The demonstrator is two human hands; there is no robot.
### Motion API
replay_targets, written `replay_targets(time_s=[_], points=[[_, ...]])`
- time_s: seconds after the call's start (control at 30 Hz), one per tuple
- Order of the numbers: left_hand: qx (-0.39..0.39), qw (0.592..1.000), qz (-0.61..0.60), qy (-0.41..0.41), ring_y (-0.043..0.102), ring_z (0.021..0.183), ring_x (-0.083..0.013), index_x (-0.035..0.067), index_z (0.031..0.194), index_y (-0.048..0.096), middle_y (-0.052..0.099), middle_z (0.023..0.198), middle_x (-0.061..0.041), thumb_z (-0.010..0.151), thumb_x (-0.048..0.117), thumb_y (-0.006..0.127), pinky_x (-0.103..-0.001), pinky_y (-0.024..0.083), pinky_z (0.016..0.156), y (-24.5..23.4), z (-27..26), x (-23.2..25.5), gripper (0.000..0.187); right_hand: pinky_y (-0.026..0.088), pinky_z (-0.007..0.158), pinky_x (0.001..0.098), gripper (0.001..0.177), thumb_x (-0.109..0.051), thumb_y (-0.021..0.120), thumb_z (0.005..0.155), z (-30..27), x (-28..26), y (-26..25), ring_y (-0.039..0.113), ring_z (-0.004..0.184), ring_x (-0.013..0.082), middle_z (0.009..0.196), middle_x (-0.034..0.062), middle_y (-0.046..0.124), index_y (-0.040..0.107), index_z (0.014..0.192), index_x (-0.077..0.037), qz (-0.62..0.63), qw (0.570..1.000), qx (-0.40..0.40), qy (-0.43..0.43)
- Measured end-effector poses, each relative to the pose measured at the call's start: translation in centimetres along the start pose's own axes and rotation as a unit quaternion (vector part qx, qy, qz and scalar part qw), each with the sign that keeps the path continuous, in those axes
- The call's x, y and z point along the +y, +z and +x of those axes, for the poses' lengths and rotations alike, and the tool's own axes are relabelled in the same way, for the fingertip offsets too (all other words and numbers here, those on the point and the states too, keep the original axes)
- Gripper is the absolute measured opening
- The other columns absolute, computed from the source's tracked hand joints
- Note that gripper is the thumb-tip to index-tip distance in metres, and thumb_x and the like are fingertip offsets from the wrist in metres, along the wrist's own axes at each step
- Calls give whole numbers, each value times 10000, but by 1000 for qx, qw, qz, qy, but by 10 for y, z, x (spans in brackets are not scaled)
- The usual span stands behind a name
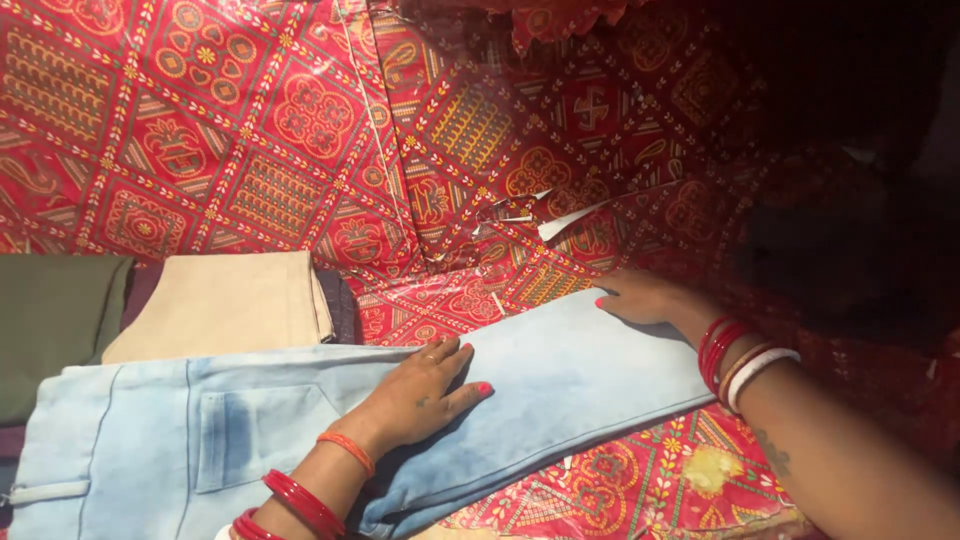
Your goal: The person folds a pair of beige trousers and then a pair of light blue jeans on a patterned red surface. The person smooths the fabric, aligns the legs, and folds each garment into a compact rectangle, placing the finished items on a stack.
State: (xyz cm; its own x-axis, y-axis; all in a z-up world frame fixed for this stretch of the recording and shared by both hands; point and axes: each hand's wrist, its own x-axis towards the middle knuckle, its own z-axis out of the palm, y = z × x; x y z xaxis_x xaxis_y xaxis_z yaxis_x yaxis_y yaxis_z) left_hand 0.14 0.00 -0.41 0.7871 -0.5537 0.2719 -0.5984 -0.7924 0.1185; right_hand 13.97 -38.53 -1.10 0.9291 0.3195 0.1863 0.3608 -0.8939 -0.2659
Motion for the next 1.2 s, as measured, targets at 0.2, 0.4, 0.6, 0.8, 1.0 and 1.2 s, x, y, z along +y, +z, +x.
replay_targets(time_s=[0.2, 0.4, 0.6, 0.8, 1.0, 1.2], points=[[6, 1000, -5, 9, 350, 1445, -430, -4, 1450, 470, 391, 1538, -289, 961, 577, 555, -467, 301, 1170, 0, 0, 0, 764, 367, 1166, 422, 555, -340, 578, 959, 8, 14, 7, 467, 1412, 313, 1519, 159, 500, 524, 1469, -127, -13, 1000, 4, 18], [8, 1000, -12, 16, 395, 1419, -424, -3, 1433, 488, 422, 1521, -284, 954, 552, 561, -473, 327, 1158, -9, -3, 8, 736, 376, 1160, 424, 553, -349, 596, 945, 1, -2, -3, 483, 1390, 315, 1495, 151, 524, 541, 1449, -127, -44, 999, 18, 15], [4, 998, -36, 58, 321, 1490, -419, 23, 1455, 494, 404, 1564, -258, 940, 566, 568, -496, 287, 1190, -15, -7, 30, 752, 429, 1129, 423, 496, -324, 640, 914, -34, -91, -18, 549, 1337, 323, 1414, 157, 608, 627, 1358, -103, -47, 994, 74, -60], [-103, 994, -12, -42, 130, 1553, -381, -2, 1569, 239, 194, 1652, -236, 933, 717, 448, -535, 156, 1219, -13, -7, 31, 983, 280, 1185, 429, 567, -350, 544, 987, -49, -163, 11, 335, 1476, 337, 1578, 195, 394, 486, 1497, -109, -20, 981, -55, -186], [-82, 994, 15, -74, 152, 1551, -380, -8, 1564, 256, 212, 1651, -233, 932, 738, 411, -526, 163, 1230, -9, -4, 20, 990, 254, 1231, 394, 608, -383, 489, 984, -37, -134, 8, 330, 1505, 290, 1605, 139, 390, 438, 1526, -111, -19, 989, -57, -135], [-42, 996, 35, -75, 245, 1542, -379, -22, 1482, 398, 301, 1627, -254, 930, 716, 456, -499, 236, 1239, -15, -6, 21, 924, 280, 1232, 407, 623, -412, 487, 984, -33, -101, -9, 343, 1508, 295, 1617, 121, 391, 439, 1519, -98, -60, 997, -39, -19]])
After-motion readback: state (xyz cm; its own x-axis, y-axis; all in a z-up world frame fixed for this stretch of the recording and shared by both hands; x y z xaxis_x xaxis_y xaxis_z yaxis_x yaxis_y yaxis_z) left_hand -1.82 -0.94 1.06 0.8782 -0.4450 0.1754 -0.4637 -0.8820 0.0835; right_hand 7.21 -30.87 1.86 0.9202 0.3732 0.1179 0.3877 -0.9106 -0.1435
